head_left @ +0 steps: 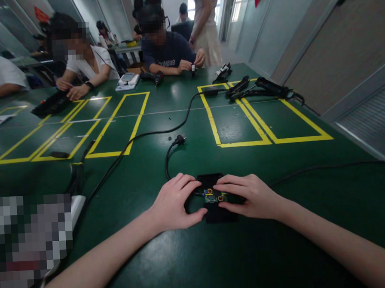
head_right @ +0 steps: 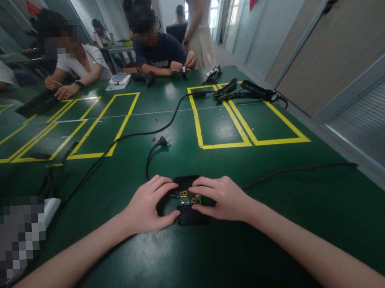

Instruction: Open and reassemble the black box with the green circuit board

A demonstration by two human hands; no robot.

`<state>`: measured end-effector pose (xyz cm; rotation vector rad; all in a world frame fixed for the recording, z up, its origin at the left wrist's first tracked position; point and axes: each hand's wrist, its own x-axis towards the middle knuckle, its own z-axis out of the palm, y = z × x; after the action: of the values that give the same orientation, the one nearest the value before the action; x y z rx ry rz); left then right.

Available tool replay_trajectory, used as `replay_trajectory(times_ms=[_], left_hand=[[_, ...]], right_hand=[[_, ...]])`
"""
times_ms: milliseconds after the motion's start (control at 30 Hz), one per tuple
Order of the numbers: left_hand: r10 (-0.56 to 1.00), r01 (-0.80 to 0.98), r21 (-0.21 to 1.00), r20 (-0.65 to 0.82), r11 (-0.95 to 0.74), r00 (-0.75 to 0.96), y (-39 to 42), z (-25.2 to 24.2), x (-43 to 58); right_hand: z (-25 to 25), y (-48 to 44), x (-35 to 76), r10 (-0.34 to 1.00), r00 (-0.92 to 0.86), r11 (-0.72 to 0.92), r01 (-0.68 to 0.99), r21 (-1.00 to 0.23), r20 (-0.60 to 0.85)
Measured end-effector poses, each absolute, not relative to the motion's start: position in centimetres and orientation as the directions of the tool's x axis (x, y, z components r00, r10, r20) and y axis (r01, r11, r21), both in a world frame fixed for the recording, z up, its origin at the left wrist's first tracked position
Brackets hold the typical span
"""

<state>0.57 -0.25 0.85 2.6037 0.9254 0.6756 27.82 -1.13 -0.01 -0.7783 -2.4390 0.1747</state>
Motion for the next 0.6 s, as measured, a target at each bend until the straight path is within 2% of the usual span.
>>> replay_trajectory(times_ms=[133,433,600], left_hand=[[0.671,0.534,0.42,0.321,-0.733,0.669,-0.1,0.8,0.5],[0.727,0.581,0.444,0.325,-0.683,0.605,0.3,0.5,0.3],[0.758,0.619,0.44,0.338,-0.651,0.558,0.7,0.3,0.2]], right_hand=[[-0.3,-0.8,27.9,0.57,-0.654,0.82,0.492,-0.292,0.497],[0.7,-0.5,28.6,0.665,-0.58,0.744,0.572,-0.346,0.47],[0.5,0.2,29.6,0.735,-0.556,0.677,0.635,-0.374,0.387]])
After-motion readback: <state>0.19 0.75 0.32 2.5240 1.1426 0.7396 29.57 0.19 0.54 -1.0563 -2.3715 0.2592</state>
